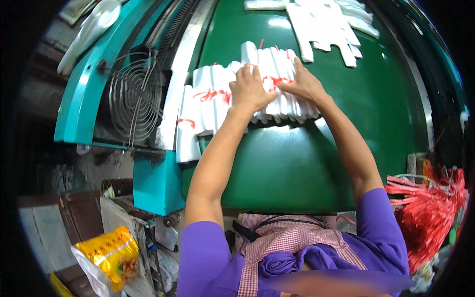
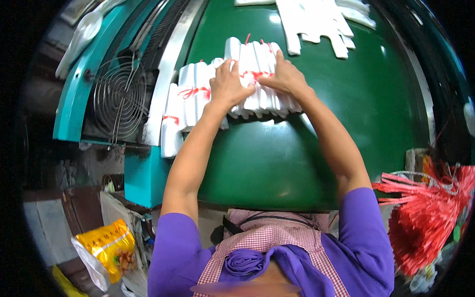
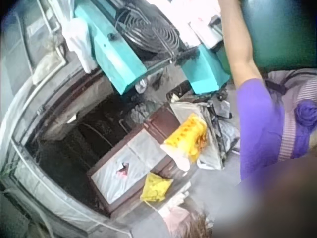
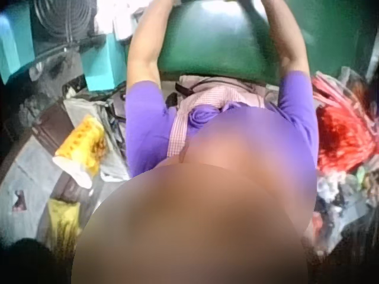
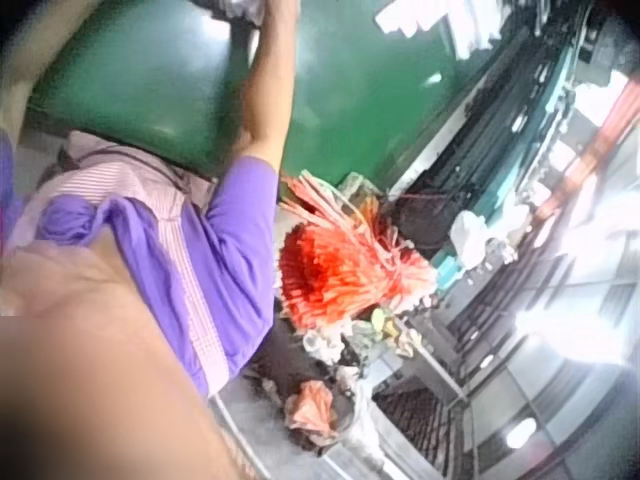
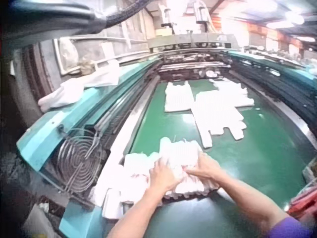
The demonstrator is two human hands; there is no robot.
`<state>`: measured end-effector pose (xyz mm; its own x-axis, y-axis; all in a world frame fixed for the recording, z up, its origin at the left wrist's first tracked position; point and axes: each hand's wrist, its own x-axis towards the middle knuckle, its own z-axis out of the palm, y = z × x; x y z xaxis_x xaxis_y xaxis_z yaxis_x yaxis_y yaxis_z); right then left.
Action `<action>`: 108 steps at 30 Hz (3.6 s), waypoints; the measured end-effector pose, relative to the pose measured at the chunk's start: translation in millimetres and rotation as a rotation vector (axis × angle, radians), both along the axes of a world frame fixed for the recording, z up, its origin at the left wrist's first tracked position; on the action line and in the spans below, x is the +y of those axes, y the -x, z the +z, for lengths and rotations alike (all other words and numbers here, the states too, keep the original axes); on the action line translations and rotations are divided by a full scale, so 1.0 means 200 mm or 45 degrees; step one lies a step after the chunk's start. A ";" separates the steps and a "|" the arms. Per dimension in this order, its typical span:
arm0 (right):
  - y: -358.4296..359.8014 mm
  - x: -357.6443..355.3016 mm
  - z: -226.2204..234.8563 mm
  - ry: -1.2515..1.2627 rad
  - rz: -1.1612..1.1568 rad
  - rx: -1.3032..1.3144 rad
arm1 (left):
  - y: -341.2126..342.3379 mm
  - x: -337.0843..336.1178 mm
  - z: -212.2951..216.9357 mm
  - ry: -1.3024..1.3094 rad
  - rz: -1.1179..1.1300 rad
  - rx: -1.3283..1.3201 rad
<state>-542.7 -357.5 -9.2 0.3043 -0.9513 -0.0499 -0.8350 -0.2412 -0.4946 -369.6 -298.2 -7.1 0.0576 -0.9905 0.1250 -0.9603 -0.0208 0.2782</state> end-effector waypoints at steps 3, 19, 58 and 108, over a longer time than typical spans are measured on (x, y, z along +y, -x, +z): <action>-0.02 0.06 0.01 0.035 0.027 0.008 | -0.03 0.16 0.00 0.103 -0.076 0.042; 0.08 0.17 0.08 -0.080 0.015 -0.016 | -0.41 0.30 0.01 -0.207 0.128 0.164; -0.10 0.18 0.12 -0.200 0.409 0.060 | -0.32 0.79 0.03 -0.149 0.395 0.107; 0.40 0.80 -0.01 -0.459 -0.241 -0.995 | -0.32 0.70 0.01 -0.388 -0.058 1.670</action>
